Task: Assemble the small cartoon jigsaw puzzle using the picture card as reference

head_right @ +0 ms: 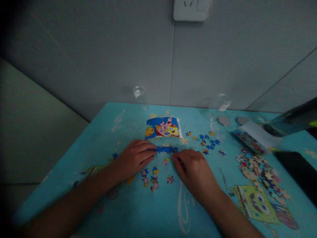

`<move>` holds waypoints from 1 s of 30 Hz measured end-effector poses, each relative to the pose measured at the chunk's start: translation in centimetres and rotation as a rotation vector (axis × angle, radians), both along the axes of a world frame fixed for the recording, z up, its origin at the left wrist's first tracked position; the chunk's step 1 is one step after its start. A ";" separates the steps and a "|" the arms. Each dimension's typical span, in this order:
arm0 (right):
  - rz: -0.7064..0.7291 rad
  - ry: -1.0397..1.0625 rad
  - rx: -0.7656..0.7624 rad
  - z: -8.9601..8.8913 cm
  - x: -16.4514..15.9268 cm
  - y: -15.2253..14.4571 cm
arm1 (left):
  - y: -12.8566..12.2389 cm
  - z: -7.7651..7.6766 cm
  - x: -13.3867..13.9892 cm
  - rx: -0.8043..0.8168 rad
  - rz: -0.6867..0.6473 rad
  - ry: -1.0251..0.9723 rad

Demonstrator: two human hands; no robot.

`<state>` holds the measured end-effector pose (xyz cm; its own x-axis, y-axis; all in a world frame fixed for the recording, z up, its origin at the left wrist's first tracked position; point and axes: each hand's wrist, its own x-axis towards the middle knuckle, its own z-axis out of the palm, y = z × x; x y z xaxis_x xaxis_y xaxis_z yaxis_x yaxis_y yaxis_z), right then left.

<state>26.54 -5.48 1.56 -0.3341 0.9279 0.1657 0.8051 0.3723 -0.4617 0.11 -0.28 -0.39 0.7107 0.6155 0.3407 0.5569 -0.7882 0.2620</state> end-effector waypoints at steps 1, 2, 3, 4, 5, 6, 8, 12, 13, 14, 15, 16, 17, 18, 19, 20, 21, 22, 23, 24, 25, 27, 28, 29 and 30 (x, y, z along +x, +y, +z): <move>-0.029 -0.005 0.020 0.0 0.3 0.2 | 0.0 0.0 0.0 0.000 0.003 -0.006; -0.053 -0.014 0.043 -0.1 0.6 0.4 | 0.0 0.0 0.1 -0.001 0.005 -0.010; -0.069 -0.026 0.065 -0.2 0.9 0.6 | 0.0 0.0 0.1 -0.002 0.004 -0.013; -0.076 -0.041 0.084 -0.3 1.1 0.7 | 0.0 0.0 0.0 -0.002 0.002 -0.014; -0.076 -0.057 0.098 -0.4 1.2 0.8 | 0.0 0.0 0.0 0.000 -0.001 -0.016; -0.074 -0.073 0.104 -0.5 1.3 0.9 | 0.0 0.0 0.0 0.006 -0.005 -0.017; -0.069 -0.104 0.095 -0.7 1.3 1.0 | 0.1 -0.1 -0.1 0.015 -0.013 -0.016; -0.076 -0.142 0.068 -0.5 0.8 0.9 | 0.1 -0.2 -0.1 0.017 -0.014 -0.011; -0.079 -0.146 0.066 -0.4 0.6 0.8 | 0.1 -0.2 -0.1 0.017 -0.013 -0.012; -0.081 -0.148 0.066 -0.3 0.5 0.8 | 0.1 -0.3 -0.1 0.018 -0.011 -0.014; -0.083 -0.150 0.066 -0.1 0.5 0.8 | 0.1 -0.4 -0.2 0.018 -0.010 -0.015; -0.085 -0.150 0.068 -0.1 0.4 0.8 | 0.1 -0.5 -0.2 0.019 -0.011 -0.016; -0.087 -0.150 0.069 0.0 0.3 0.8 | 0.1 -0.6 -0.2 0.019 -0.011 -0.016; -0.087 -0.149 0.067 0.0 0.3 0.8 | 0.1 -0.7 -0.3 0.021 -0.011 -0.016; -0.088 -0.148 0.065 -0.1 0.2 0.7 | 0.1 -0.8 -0.4 0.023 -0.011 -0.016; -0.090 -0.147 0.064 -0.1 0.2 0.7 | 0.1 -0.9 -0.4 0.029 -0.012 -0.019; -0.094 -0.145 0.065 -0.2 0.2 0.7 | 0.2 -0.9 -0.5 0.036 -0.015 -0.022; -0.098 -0.144 0.065 -0.2 0.1 0.7 | 0.2 -1.0 -0.5 0.042 -0.018 -0.025; -0.103 -0.144 0.066 -0.3 0.1 0.7 | 0.2 -1.0 -0.6 0.046 -0.023 -0.024; -0.106 -0.145 0.067 -0.3 0.0 0.7 | 0.3 -1.1 -0.6 0.051 -0.029 -0.022; -0.110 -0.146 0.066 -0.3 0.0 0.6 | 0.3 -1.1 -0.7 0.054 -0.033 -0.021; -0.113 -0.150 0.067 -0.3 -0.1 0.6 | 0.4 -1.2 -0.7 0.055 -0.031 -0.021; -0.115 -0.151 0.069 -0.4 -0.1 0.6 | 0.4 -1.3 -0.8 0.058 -0.028 -0.024; -0.117 -0.152 0.071 -0.4 -0.1 0.6 | 0.4 -1.4 -0.8 0.062 -0.029 -0.027; -0.119 -0.153 0.074 -0.4 -0.2 0.6 | 0.5 -1.5 -0.9 0.068 -0.031 -0.031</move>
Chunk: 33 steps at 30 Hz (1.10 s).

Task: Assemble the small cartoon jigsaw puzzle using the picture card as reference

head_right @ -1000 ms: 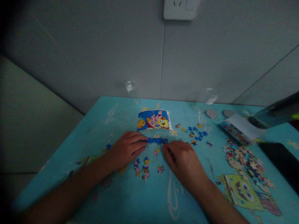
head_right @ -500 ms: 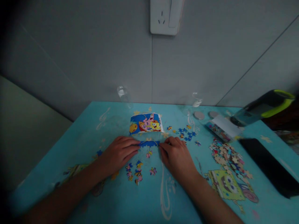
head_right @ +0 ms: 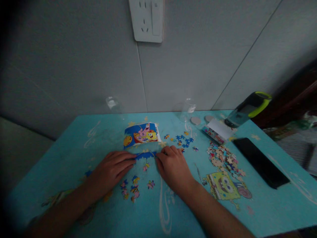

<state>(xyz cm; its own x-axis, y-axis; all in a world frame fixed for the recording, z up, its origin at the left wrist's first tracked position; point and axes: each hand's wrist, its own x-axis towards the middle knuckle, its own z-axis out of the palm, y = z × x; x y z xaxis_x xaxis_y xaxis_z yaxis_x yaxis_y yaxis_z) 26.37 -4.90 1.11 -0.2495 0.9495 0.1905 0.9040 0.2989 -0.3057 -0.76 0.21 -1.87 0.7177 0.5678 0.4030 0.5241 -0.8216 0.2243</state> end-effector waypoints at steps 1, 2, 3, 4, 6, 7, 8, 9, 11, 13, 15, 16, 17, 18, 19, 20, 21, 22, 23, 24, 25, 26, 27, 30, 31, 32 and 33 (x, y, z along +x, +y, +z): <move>0.000 -0.001 0.001 -0.1 0.0 0.0 | 0.0 -0.1 0.0 0.006 -0.006 -0.002; -0.001 0.000 0.004 -0.1 -0.1 0.0 | 0.1 -0.2 -0.1 0.013 -0.014 -0.003; -0.003 0.000 0.007 -0.2 -0.1 0.0 | 0.1 -0.3 -0.1 0.018 -0.021 -0.004; -0.004 0.001 0.008 -0.2 -0.2 -0.1 | 0.1 -0.3 -0.2 0.020 -0.024 -0.004; -0.008 0.001 0.009 -0.2 -0.3 -0.1 | 0.2 -0.4 -0.3 0.018 -0.022 0.001; -0.008 0.001 0.010 -0.1 -0.3 -0.1 | 0.2 -0.4 -0.3 0.015 -0.021 0.008; -0.007 0.002 0.010 0.0 -0.2 -0.1 | 0.2 -0.4 -0.4 0.015 -0.024 0.016; -0.008 0.003 0.015 0.2 0.0 0.0 | 0.2 -0.4 -0.4 0.018 -0.030 0.025; -0.049 -0.008 0.044 0.4 0.9 0.5 | 0.3 -0.4 -0.5 0.033 -0.044 0.037; -0.154 -0.042 0.092 0.4 2.3 1.2 | 0.3 -0.2 -0.5 0.053 -0.048 0.041; -0.276 -0.085 0.129 0.1 4.1 2.0 | 0.2 -0.1 -0.4 0.060 -0.045 0.040; -0.339 -0.103 0.138 -0.1 5.0 2.3 | 0.2 -0.1 -0.4 0.059 -0.044 0.038; -0.375 -0.125 0.132 -0.4 5.7 2.7 | 0.2 0.0 -0.3 0.057 -0.043 0.037; -0.399 -0.150 0.120 -0.6 6.4 2.9 | 0.1 0.0 -0.3 0.053 -0.042 0.034; -0.435 -0.168 0.119 -0.9 7.0 3.1 | 0.1 0.1 -0.2 0.051 -0.040 0.030; -0.451 -0.184 0.105 -1.2 7.5 3.3 | 0.1 0.1 -0.2 0.052 -0.038 0.027; -0.467 -0.193 0.094 -1.4 7.8 3.4 | 0.0 0.2 -0.2 0.052 -0.033 0.025; -0.477 -0.196 0.088 -1.6 8.1 3.6 | 0.0 0.3 -0.2 0.052 -0.028 0.023; -0.483 -0.194 0.085 -1.8 8.4 3.7 | 0.0 0.3 -0.2 0.055 -0.024 0.021; -0.488 -0.186 0.083 -2.0 8.6 3.9 | 0.0 0.4 -0.3 0.058 -0.016 0.019; -0.492 -0.173 0.081 -2.1 8.8 4.0 | 0.1 0.5 -0.4 0.061 -0.006 0.018; -0.498 -0.157 0.079 -2.2 9.0 4.2 | 0.1 0.6 -0.5 0.063 0.009 0.020; -0.503 -0.142 0.075 -2.3 9.3 4.4 | 0.2 0.7 -0.6 0.066 0.027 0.023; -0.524 -0.107 0.072 -2.3 9.9 4.8 | 0.6 1.0 -0.9 0.082 0.086 0.029; -0.531 -0.089 0.068 -2.2 10.1 4.8 | 0.8 1.1 -1.0 0.089 0.098 0.029; -0.538 -0.066 0.061 -2.0 10.2 4.8 | 0.9 1.1 -1.1 0.090 0.106 0.028; -0.545 -0.039 0.056 -1.8 10.2 4.8 | 1.1 1.2 -1.2 0.087 0.109 0.026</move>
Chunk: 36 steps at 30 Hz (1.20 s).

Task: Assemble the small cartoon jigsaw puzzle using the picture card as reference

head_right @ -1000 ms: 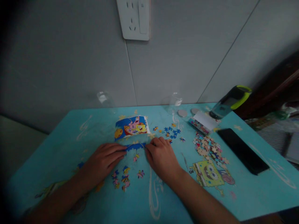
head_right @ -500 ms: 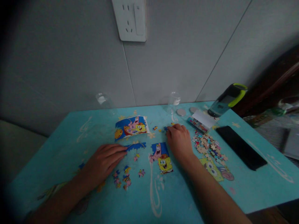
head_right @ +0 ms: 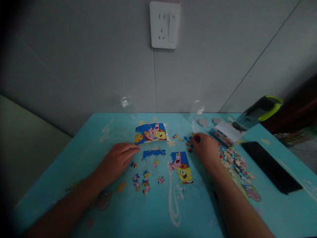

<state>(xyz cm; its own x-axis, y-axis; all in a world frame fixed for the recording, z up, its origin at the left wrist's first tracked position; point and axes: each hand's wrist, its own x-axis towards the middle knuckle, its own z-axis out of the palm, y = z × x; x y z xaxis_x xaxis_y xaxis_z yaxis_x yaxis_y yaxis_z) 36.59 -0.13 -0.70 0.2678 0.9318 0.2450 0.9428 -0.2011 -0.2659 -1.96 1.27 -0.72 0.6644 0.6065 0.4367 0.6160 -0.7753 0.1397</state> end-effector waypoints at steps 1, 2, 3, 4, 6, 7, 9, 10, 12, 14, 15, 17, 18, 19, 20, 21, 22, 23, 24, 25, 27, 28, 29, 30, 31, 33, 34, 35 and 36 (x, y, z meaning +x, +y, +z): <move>-0.005 0.030 0.008 0.2 -0.1 -0.1 | 0.1 0.0 -0.1 -0.008 0.003 -0.004; -0.006 0.061 0.022 0.5 -0.2 -0.2 | 0.2 0.0 -0.1 -0.021 0.007 -0.008; 0.000 0.089 0.039 0.8 -0.5 -0.3 | 0.3 0.0 -0.1 -0.034 0.012 -0.012; 0.016 0.115 0.058 1.0 -0.8 -0.4 | 0.3 0.0 -0.1 -0.045 0.014 -0.015; 0.076 0.169 0.092 1.5 -1.5 -0.6 | 0.3 0.0 -0.1 -0.055 0.018 -0.019; 0.110 0.192 0.104 1.6 -1.8 -0.7 | 0.3 0.0 -0.1 -0.055 0.018 -0.017; 0.157 0.240 0.109 1.8 -2.4 -0.8 | 0.3 0.0 0.0 -0.049 0.017 -0.017; 0.165 0.273 0.102 1.8 -2.5 -0.9 | 0.3 0.0 0.0 -0.045 0.015 -0.016; 0.160 0.355 0.068 1.9 -2.7 -0.9 | 0.3 0.0 0.0 -0.039 0.011 -0.013; 0.164 0.439 0.031 2.0 -2.8 -0.9 | 0.3 -0.1 -0.1 -0.040 0.012 -0.007; 0.174 0.470 0.019 2.1 -3.0 -0.9 | 0.3 -0.2 -0.1 -0.044 0.015 -0.003; 0.208 0.498 0.007 2.3 -3.5 -1.1 | 0.2 -0.4 -0.1 -0.049 0.019 -0.003; 0.230 0.499 0.007 2.5 -3.9 -1.2 | 0.2 -0.5 -0.2 -0.051 0.018 -0.008; 0.252 0.498 0.007 2.6 -4.3 -1.4 | 0.2 -0.6 -0.1 -0.055 0.013 -0.014; 0.277 0.502 0.003 2.7 -4.8 -1.6 | 0.1 -0.6 -0.1 -0.059 0.007 -0.020; 0.304 0.514 -0.004 2.8 -5.4 -1.9 | 0.1 -0.6 -0.1 -0.066 -0.001 -0.023; 0.332 0.532 -0.020 2.9 -5.9 -2.1 | 0.0 -0.6 0.0 -0.074 -0.010 -0.023; 0.358 0.555 -0.041 2.9 -6.4 -2.4 | 0.0 -0.5 0.0 -0.081 -0.019 -0.022; 0.380 0.576 -0.064 2.9 -6.8 -2.7 | -0.1 -0.4 0.1 -0.084 -0.030 -0.023; 0.400 0.589 -0.082 2.8 -7.2 -2.9 | -0.1 -0.2 0.1 -0.086 -0.046 -0.022; 0.450 0.580 -0.086 2.6 -7.9 -3.2 | -0.1 0.2 0.0 -0.091 -0.089 -0.011; 0.483 0.561 -0.070 2.4 -8.3 -3.3 | -0.1 0.3 0.0 -0.096 -0.113 -0.001; 0.524 0.540 -0.046 2.3 -8.6 -3.4 | -0.1 0.5 -0.1 -0.101 -0.137 0.012; 0.569 0.521 -0.022 2.1 -9.0 -3.5 | -0.2 0.6 -0.1 -0.107 -0.157 0.029; 0.611 0.505 0.004 1.9 -9.4 -3.5 | -0.2 0.7 -0.1 -0.112 -0.173 0.044; 0.669 0.475 0.045 1.4 -10.0 -3.6 | -0.3 0.8 -0.1 -0.119 -0.196 0.065; 0.685 0.458 0.059 1.2 -10.3 -3.7 | -0.3 0.8 -0.1 -0.126 -0.205 0.071; 0.692 0.444 0.071 1.1 -10.6 -3.7 | -0.4 0.8 0.0 -0.135 -0.209 0.072; 0.695 0.434 0.078 0.9 -10.7 -3.7 | -0.4 0.8 0.0 -0.146 -0.210 0.070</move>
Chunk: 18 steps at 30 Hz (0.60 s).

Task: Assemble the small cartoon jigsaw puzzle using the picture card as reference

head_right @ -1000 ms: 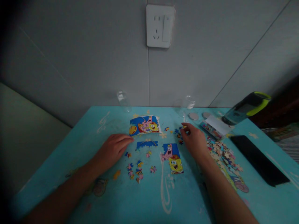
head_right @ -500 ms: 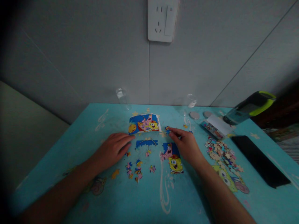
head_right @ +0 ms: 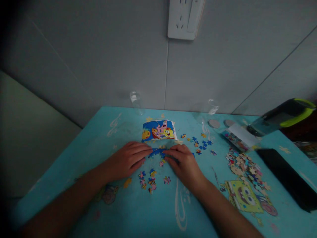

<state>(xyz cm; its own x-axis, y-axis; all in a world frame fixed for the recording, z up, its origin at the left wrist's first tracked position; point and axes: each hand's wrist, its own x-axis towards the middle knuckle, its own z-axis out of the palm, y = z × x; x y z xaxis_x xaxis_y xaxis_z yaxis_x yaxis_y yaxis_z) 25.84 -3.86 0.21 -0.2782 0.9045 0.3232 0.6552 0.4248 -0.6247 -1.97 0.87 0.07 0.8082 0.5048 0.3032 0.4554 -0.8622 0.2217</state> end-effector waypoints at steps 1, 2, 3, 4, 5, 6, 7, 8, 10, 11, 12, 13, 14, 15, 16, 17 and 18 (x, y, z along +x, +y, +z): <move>0.003 -0.004 0.003 -0.1 -0.1 0.0 | 0.0 0.0 0.0 -0.009 -0.002 -0.003; 0.007 -0.005 0.002 -0.2 -0.2 -0.1 | -0.1 0.0 0.0 -0.015 -0.004 -0.004; 0.012 -0.002 -0.001 -0.3 -0.3 -0.1 | -0.1 -0.1 0.0 -0.017 -0.006 -0.003; 0.017 -0.001 -0.004 -0.3 -0.3 -0.1 | -0.1 -0.1 0.0 -0.015 -0.009 0.000; 0.022 -0.001 -0.007 -0.3 -0.3 -0.1 | -0.1 -0.1 0.0 -0.012 -0.012 0.005; 0.024 -0.002 -0.009 -0.4 -0.3 -0.2 | -0.1 -0.2 0.0 -0.011 -0.014 0.007; 0.025 -0.004 -0.010 -0.4 -0.3 -0.2 | -0.1 -0.2 0.0 -0.013 -0.013 0.007; 0.025 -0.007 -0.009 -0.4 -0.4 -0.2 | -0.1 -0.2 -0.1 -0.016 -0.012 0.002; 0.026 -0.014 -0.005 -0.6 -0.4 -0.2 | -0.1 -0.2 -0.1 -0.023 -0.011 -0.008; 0.027 -0.019 -0.005 -0.6 -0.5 -0.2 | -0.1 -0.2 -0.1 -0.023 -0.012 -0.011; 0.029 -0.023 -0.004 -0.6 -0.5 -0.2 | -0.1 -0.2 0.0 -0.021 -0.012 -0.012; 0.031 -0.027 -0.004 -0.6 -0.6 -0.2 | -0.1 -0.2 0.0 -0.020 -0.013 -0.009; 0.034 -0.029 -0.005 -0.5 -0.7 -0.2 | -0.1 -0.2 0.0 -0.018 -0.013 -0.005; 0.036 -0.032 -0.005 -0.5 -0.8 -0.3 | -0.1 -0.2 0.0 -0.015 -0.011 0.002; 0.037 -0.034 -0.004 -0.4 -0.9 -0.3 | 0.0 -0.3 0.1 -0.012 -0.010 0.007; 0.039 -0.037 -0.006 -0.4 -1.0 -0.3 | 0.0 -0.3 0.1 -0.009 -0.010 0.012; 0.039 -0.040 -0.007 -0.4 -1.0 -0.3 | 0.0 -0.3 0.1 -0.008 -0.010 0.012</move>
